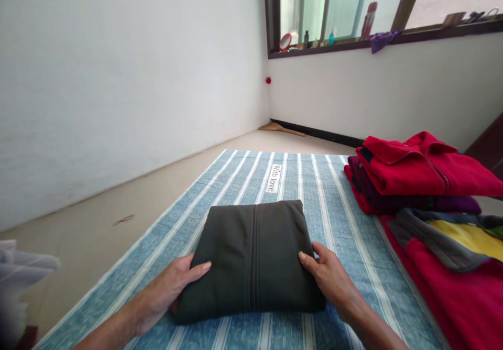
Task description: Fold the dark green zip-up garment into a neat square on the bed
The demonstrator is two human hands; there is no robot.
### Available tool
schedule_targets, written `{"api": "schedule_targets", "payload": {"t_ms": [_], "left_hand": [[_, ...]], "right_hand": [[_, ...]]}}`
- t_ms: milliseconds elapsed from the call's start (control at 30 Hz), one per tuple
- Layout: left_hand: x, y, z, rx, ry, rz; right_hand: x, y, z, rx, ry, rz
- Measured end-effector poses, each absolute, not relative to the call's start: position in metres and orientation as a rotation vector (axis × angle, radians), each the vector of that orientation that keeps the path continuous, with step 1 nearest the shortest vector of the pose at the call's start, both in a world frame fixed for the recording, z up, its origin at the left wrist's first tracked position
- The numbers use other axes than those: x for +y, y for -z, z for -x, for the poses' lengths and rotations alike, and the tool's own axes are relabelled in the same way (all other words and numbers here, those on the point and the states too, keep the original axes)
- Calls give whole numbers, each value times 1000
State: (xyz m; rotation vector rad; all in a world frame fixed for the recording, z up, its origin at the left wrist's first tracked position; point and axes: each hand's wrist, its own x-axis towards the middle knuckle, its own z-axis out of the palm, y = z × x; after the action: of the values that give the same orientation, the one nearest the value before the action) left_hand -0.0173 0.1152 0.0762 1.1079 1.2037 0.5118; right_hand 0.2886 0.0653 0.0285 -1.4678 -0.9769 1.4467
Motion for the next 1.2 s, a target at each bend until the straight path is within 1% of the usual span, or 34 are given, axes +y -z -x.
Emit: {"api": "schedule_targets", "payload": {"t_ms": [133,267,400,633,767,967,1067,1133,1200], "left_hand": [[114,-77,16,1258,-457,-1144],[120,-80,18,1439,-341,-1221],[133,-81,17,1598,-362,-1244],[154,-82,12,1765,-285,-1391],[163,-74,13,1732,-442,-1334],[169,-65,7,1411,-752,-1103],[169,-59,4,1361,-908,-1093],[170,-54,4,1407,-911,-1120],[173,-51,5,1455,-836,-1155]], "right_hand": [[66,-24,-291,-1037,-1394,1571],[69,-23,-295,-1114,-1337,1680],[80,-29,-297,-1151,-1269,1848],[107,-35,-300,-1023,-1386,1823],[113,-26,-299,-1028,-1352,1813],[112,-23,-295,-1076,-1184,1668],[113,-21,-294,-1078,-1127,1600],[117,-17,-294,-1094,-1069,1639],[122,-13,-295,-1140,-984,1736]]}}
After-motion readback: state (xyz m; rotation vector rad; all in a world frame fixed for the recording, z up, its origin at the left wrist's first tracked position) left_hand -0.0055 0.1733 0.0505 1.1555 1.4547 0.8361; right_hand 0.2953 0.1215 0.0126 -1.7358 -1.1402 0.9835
